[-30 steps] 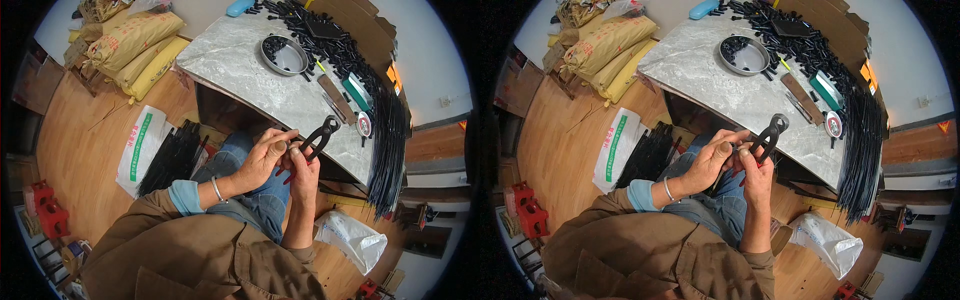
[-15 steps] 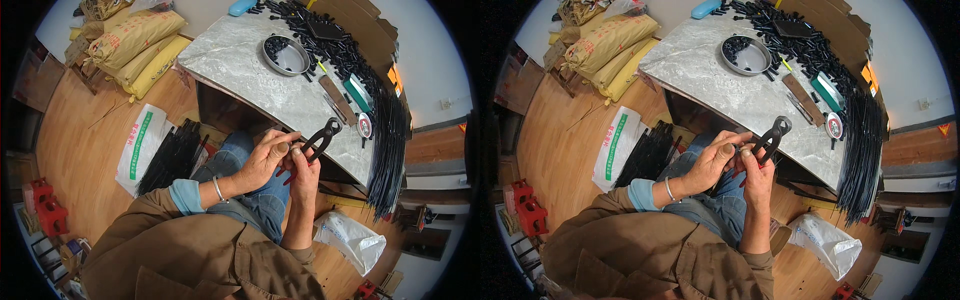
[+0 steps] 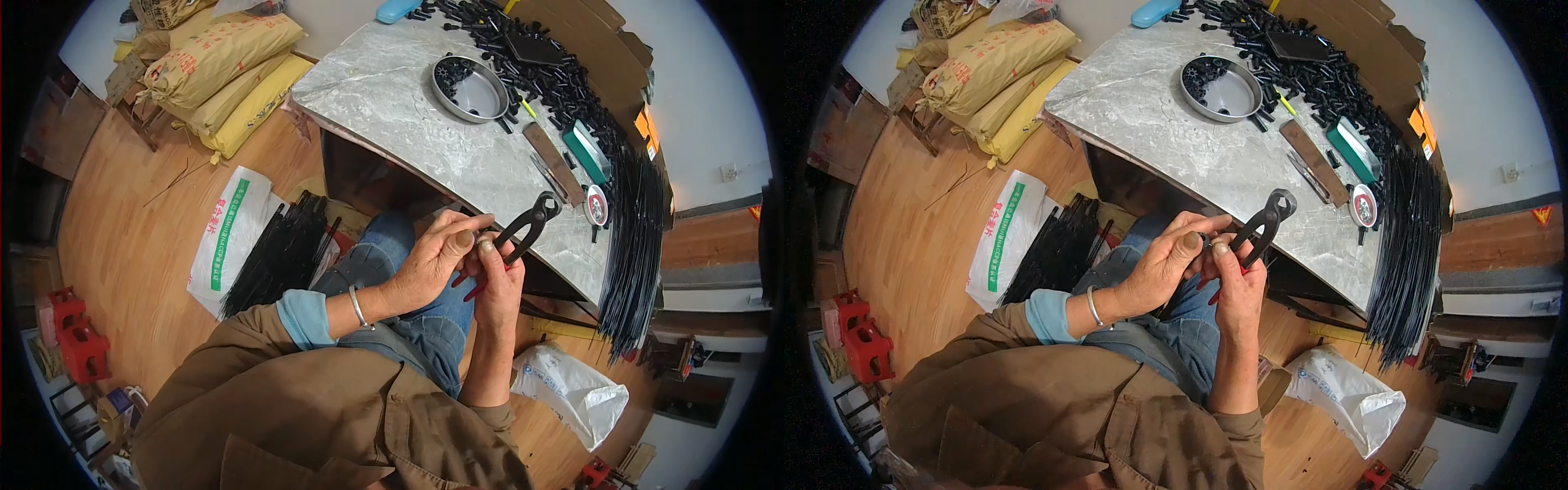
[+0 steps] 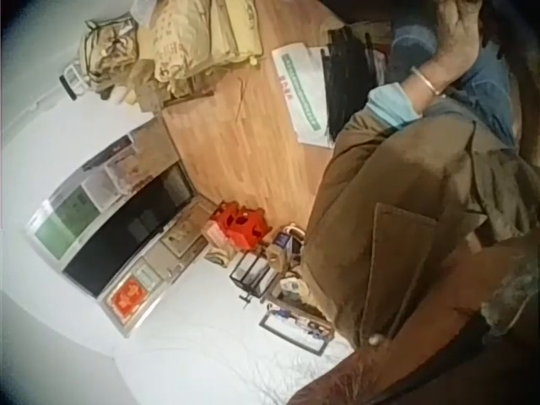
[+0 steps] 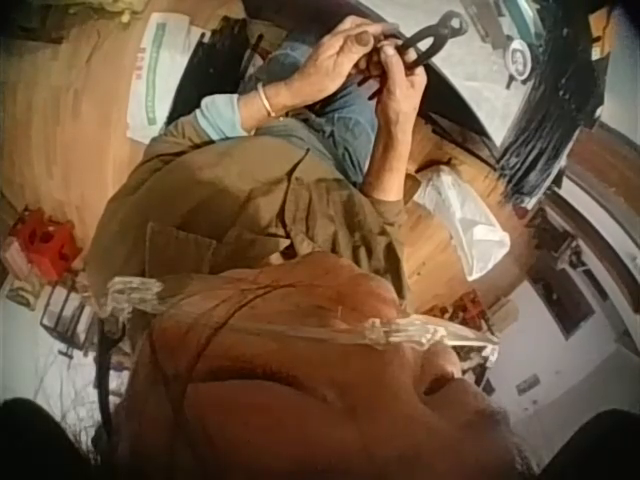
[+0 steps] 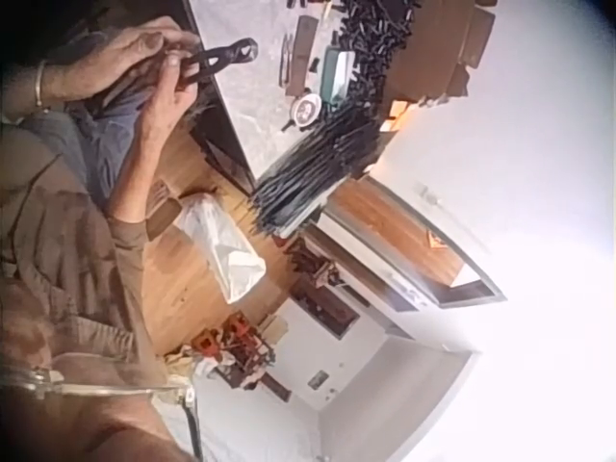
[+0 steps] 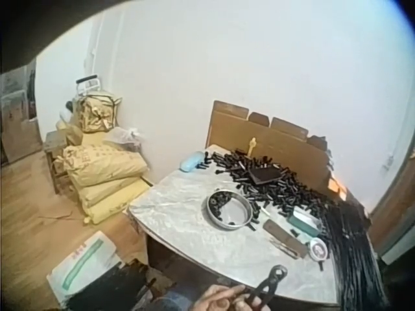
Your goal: Assembling plastic components by attaching clips to bundles of rods.
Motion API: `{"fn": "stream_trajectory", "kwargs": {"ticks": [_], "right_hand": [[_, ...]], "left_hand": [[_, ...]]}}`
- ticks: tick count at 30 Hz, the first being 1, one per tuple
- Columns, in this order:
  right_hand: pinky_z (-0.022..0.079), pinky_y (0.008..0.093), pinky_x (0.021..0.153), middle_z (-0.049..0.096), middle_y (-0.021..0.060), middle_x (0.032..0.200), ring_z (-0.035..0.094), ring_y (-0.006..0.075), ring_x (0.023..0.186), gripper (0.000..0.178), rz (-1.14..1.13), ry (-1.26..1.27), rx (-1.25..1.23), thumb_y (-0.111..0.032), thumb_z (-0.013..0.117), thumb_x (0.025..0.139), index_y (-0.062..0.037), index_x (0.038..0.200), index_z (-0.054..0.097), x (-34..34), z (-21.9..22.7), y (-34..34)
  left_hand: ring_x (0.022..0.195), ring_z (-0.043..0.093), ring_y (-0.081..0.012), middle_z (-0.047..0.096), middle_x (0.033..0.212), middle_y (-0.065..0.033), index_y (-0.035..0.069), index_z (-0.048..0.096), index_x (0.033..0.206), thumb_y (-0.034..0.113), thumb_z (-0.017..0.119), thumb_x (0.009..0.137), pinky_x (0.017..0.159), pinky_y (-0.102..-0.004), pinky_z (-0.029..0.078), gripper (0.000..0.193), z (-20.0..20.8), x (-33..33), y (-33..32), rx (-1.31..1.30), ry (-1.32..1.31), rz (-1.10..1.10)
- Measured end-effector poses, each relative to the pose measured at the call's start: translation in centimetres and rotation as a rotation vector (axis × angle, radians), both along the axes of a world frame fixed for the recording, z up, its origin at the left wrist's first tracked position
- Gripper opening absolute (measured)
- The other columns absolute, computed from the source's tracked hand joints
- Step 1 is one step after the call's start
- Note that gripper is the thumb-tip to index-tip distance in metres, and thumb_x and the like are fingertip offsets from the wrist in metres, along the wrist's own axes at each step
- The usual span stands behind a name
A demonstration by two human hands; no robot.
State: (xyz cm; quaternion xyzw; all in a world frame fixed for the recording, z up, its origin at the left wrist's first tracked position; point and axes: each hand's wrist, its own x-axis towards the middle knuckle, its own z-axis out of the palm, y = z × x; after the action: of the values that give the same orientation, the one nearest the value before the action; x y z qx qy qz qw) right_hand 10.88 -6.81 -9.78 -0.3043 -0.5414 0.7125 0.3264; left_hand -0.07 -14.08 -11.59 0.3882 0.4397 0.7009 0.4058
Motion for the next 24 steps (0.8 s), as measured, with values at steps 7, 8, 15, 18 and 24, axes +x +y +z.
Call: {"fn": "stream_trajectory", "kwargs": {"ticks": [7,8,15,18,24], "right_hand": [[0.041,0.0233,0.055,0.053,0.0007,0.069,0.051,0.0098,0.061,0.014,0.012,-0.001,0.006,-0.015,0.056,0.095,-0.001,0.094,0.058,-0.1,0.2,0.0],[0.041,0.0233,0.055,0.053,0.0007,0.069,0.051,0.0098,0.061,0.014,0.012,-0.002,0.005,-0.015,0.056,0.095,-0.001,0.094,0.058,-0.1,0.3,-0.2],[0.039,0.0212,0.05,0.053,-0.0009,0.071,0.048,0.008,0.059,0.014,-0.086,-0.132,0.248,-0.015,0.057,0.095,-0.002,0.098,0.06,-0.7,0.0,-0.9],[0.041,0.0215,0.05,0.056,0.0007,0.074,0.051,0.0086,0.059,0.014,-0.05,-0.187,0.244,-0.014,0.056,0.095,-0.0014,0.101,0.06,-0.7,1.5,-1.1],[0.05,0.0266,0.053,0.062,0.0114,0.084,0.062,0.0176,0.061,0.032,0.363,-0.394,-0.118,-0.009,0.05,0.095,0.0054,0.123,0.047,3.0,5.7,-0.6]], "left_hand": [[0.075,0.043,-0.0047,0.045,0.103,0.0003,0.003,0.051,0.133,0.041,0.034,0.103,0.065,-0.0184,0.039,0.051,0.1,0.0,0.0,0.001,-0.005,0.005],[0.076,0.044,-0.0048,0.045,0.103,0.0002,0.003,0.051,0.133,0.04,0.034,0.104,0.065,-0.0185,0.039,0.05,0.0,-0.1,0.0,0.005,0.004,0.006],[0.088,0.049,-0.0059,0.048,0.108,-0.0019,0.001,0.055,0.124,0.038,0.034,0.104,0.07,-0.0191,0.041,0.047,-0.7,0.2,0.7,0.046,-0.036,0.034],[0.067,0.05,-0.0061,0.054,0.088,-0.0036,-0.002,0.061,0.109,0.035,0.037,0.104,0.057,-0.0218,0.042,0.045,-0.7,0.0,1.4,0.079,0.033,0.201],[0.048,0.039,-0.0046,0.041,0.051,0.0029,-0.001,0.065,0.078,0.052,0.034,0.1,0.046,-0.0214,0.03,0.065,0.0,-2.6,1.0,-0.196,-0.163,0.052]]}}
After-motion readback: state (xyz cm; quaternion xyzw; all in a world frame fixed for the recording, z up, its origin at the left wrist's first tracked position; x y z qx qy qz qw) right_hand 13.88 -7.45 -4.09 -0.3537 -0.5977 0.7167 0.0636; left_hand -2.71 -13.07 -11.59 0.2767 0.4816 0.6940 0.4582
